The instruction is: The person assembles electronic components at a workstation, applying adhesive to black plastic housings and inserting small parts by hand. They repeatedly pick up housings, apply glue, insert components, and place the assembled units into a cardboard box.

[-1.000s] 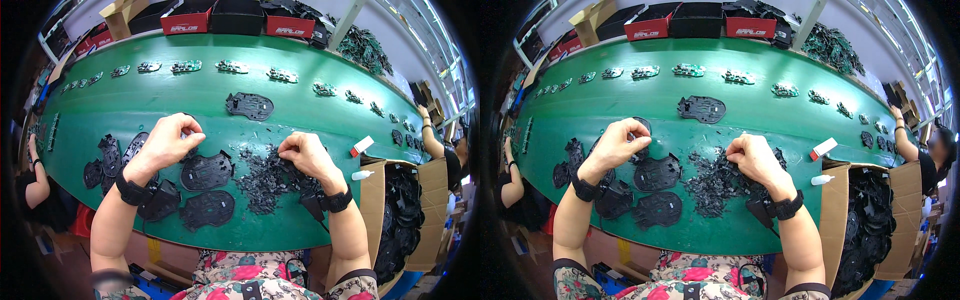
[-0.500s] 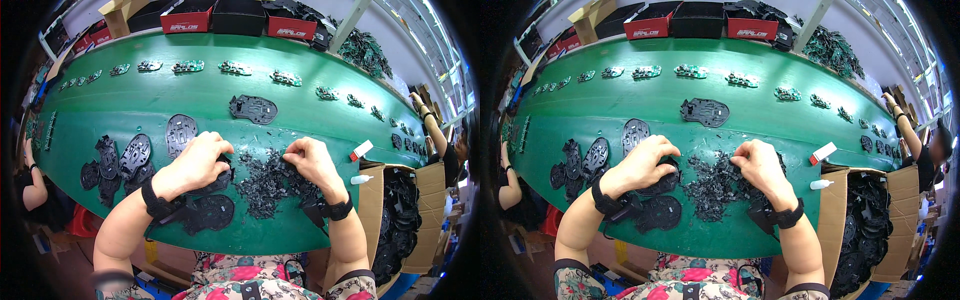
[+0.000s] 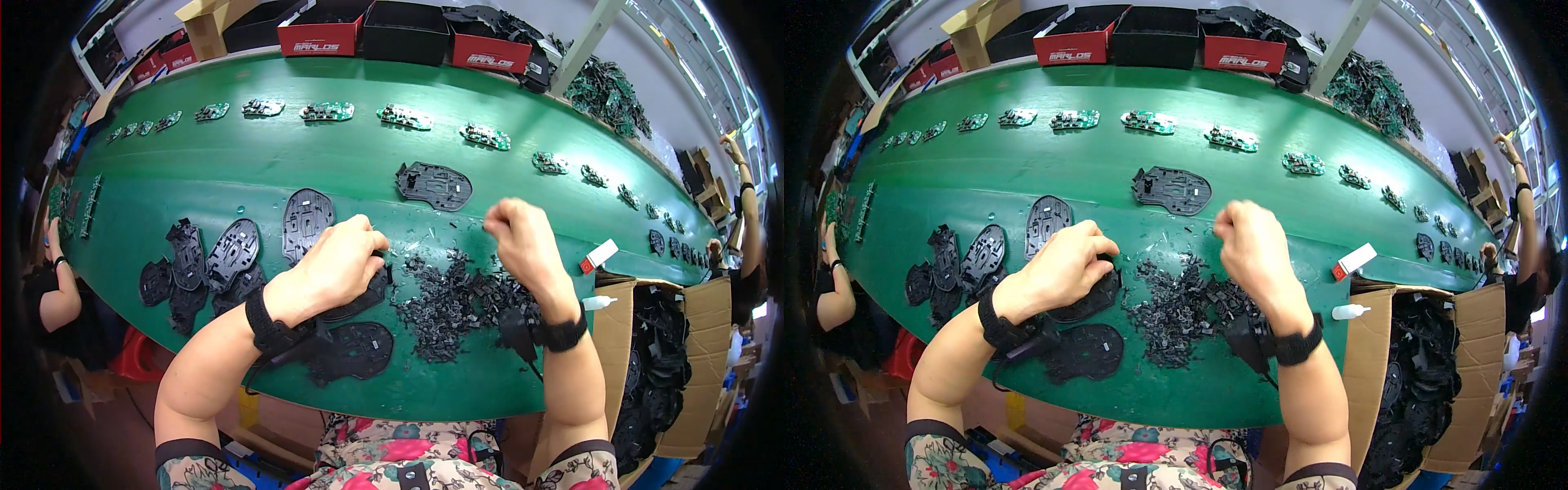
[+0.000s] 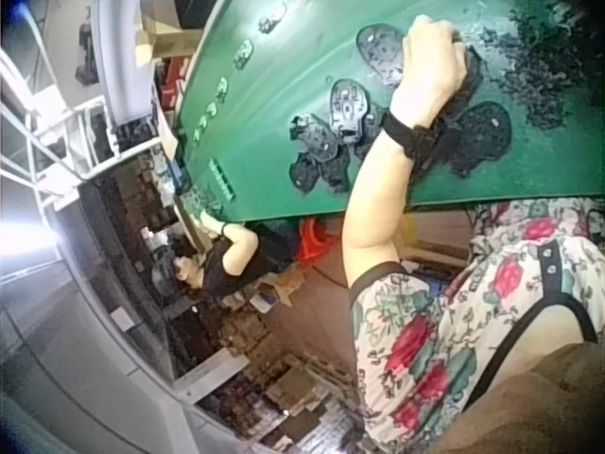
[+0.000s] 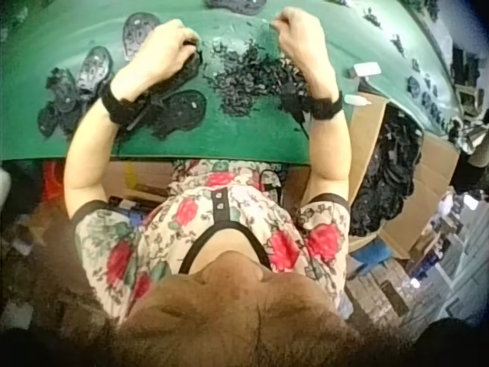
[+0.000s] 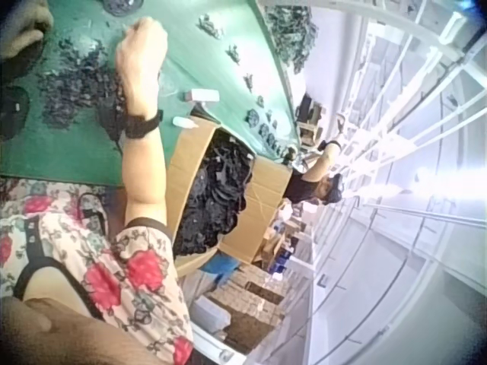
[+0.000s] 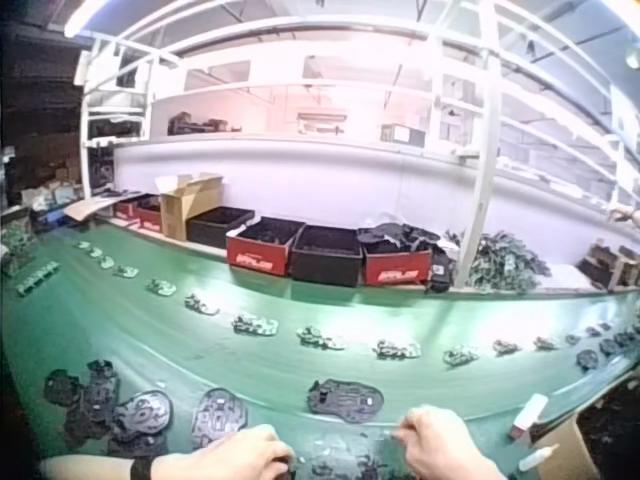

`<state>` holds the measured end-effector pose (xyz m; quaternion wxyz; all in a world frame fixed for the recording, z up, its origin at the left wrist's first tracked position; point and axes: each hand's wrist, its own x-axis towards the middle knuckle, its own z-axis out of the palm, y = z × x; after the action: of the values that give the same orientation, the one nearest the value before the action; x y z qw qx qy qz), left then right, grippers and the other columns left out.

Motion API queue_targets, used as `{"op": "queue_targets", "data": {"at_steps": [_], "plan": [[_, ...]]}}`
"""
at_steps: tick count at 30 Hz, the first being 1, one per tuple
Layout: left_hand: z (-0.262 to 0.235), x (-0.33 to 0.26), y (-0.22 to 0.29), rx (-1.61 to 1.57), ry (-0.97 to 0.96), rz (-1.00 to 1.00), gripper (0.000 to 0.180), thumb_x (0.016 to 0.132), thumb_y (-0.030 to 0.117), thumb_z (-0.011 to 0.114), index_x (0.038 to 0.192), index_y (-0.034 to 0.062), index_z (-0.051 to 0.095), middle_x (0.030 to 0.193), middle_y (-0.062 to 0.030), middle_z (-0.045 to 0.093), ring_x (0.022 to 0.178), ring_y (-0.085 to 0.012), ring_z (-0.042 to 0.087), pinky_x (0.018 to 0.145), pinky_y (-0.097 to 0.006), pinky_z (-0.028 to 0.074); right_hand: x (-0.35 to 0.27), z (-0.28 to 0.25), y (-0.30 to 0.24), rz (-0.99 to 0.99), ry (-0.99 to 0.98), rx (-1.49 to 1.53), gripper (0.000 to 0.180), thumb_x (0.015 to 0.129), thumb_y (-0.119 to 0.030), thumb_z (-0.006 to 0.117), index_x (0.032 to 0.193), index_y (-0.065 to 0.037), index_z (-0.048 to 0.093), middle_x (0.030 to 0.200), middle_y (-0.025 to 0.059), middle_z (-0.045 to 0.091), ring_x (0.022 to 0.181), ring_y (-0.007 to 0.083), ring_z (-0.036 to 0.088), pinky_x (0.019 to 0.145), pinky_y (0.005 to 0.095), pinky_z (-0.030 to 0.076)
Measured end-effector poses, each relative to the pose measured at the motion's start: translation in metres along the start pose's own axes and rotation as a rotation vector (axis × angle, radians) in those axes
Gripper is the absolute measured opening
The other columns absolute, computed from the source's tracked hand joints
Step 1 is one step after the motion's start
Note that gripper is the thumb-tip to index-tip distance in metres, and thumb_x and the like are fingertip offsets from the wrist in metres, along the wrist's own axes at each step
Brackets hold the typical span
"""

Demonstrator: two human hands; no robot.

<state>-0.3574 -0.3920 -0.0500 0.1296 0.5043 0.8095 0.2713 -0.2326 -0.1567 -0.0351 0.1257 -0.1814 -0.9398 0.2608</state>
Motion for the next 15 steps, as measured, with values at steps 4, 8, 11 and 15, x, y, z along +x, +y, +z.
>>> {"op": "queue_targets", "data": {"at_steps": [4,8,11,15], "plan": [[-0.001,0.007,-0.005,0.009,0.071,-0.023,0.018,0.081,0.008,0.067,0.097,-0.0004,0.068,0.089,-0.0165,0.058,0.079,-0.0307,0.062,0.072,-0.038,0.049,0.057,0.026,0.008,-0.197,0.09,-0.065,0.006,0.078,-0.008,0.065,0.078,-0.002,0.065,0.084,0.0161,0.061,0.087,0.0347,0.06,0.079,0.041,0.047],[-0.01,0.017,-0.003,-0.067,0.092,-0.178,0.019,0.081,0.009,0.066,0.096,-0.0024,0.068,0.084,-0.0172,0.061,0.073,-0.0269,0.064,0.068,-0.036,0.051,0.098,0.047,0.017,-0.274,0.032,-0.18,0.008,0.077,-0.01,0.067,0.08,-0.003,0.066,0.086,0.0142,0.059,0.086,0.0335,0.059,0.079,0.0389,0.048],[-0.019,0.023,-0.005,-0.146,0.113,-0.315,0.019,0.081,0.01,0.066,0.095,-0.0033,0.068,0.077,-0.0155,0.067,0.073,-0.0218,0.068,0.068,-0.032,0.053,0.114,0.056,0.022,-0.219,-0.088,-0.166,0.011,0.075,-0.012,0.07,0.08,-0.003,0.066,0.088,0.0143,0.059,0.087,0.0327,0.059,0.08,0.0389,0.048],[-0.031,0.025,0.005,-0.231,0.173,-0.375,0.017,0.08,0.01,0.069,0.092,-0.0014,0.069,0.077,-0.009,0.067,0.071,-0.0141,0.065,0.068,-0.029,0.052,0.115,0.052,0.021,-0.067,-0.054,-0.222,0.018,0.075,-0.021,0.076,0.081,-0.005,0.068,0.094,0.0143,0.064,0.096,0.0312,0.062,0.084,0.0392,0.05]]}}
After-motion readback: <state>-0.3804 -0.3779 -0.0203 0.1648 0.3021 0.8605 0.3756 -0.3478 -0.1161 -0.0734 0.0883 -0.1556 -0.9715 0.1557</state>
